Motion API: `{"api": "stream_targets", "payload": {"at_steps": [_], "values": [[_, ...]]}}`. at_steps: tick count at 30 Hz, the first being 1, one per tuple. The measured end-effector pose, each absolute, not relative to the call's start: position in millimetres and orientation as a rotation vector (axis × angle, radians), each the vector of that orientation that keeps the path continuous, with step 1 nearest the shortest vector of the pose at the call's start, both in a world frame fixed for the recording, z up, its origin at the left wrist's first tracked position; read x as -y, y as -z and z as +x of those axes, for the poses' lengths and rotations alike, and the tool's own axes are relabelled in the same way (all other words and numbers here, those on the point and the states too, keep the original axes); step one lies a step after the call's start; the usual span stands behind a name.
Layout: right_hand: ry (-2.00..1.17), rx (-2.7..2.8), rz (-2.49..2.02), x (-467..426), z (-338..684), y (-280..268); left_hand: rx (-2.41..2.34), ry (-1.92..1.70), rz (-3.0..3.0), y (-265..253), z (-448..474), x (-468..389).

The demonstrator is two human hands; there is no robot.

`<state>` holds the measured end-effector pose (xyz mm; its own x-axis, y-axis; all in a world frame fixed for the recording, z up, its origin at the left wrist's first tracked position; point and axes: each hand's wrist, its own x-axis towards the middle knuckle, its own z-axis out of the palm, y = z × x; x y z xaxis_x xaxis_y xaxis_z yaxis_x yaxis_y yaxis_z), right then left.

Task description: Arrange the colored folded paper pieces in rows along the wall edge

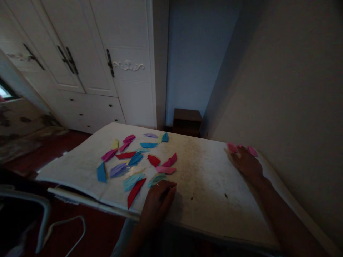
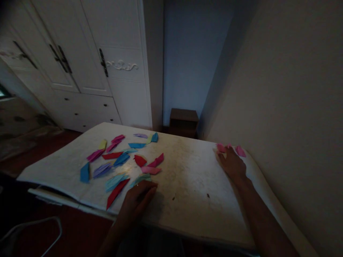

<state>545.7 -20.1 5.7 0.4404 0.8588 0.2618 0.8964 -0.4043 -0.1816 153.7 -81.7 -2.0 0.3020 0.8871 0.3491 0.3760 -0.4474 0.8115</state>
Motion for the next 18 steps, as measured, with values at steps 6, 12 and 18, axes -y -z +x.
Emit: {"api": "stream_targets", "payload": {"at_steps": [6, 12, 18], "values": [[-0.019, 1.842, -1.879, 28.4, 485.7, -21.2, -1.053, -1.109, 1.982, 0.1, 151.8, 86.6], [-0.371, 2.206, -1.536, 43.1, 420.0, -9.2, -0.998, -1.154, 1.982, -3.5, 145.8, 99.1], [-0.423, 2.453, -1.329, 54.2, 401.1, -7.6, -0.969, -1.129, 2.201, -5.0, 120.9, 103.7]]}}
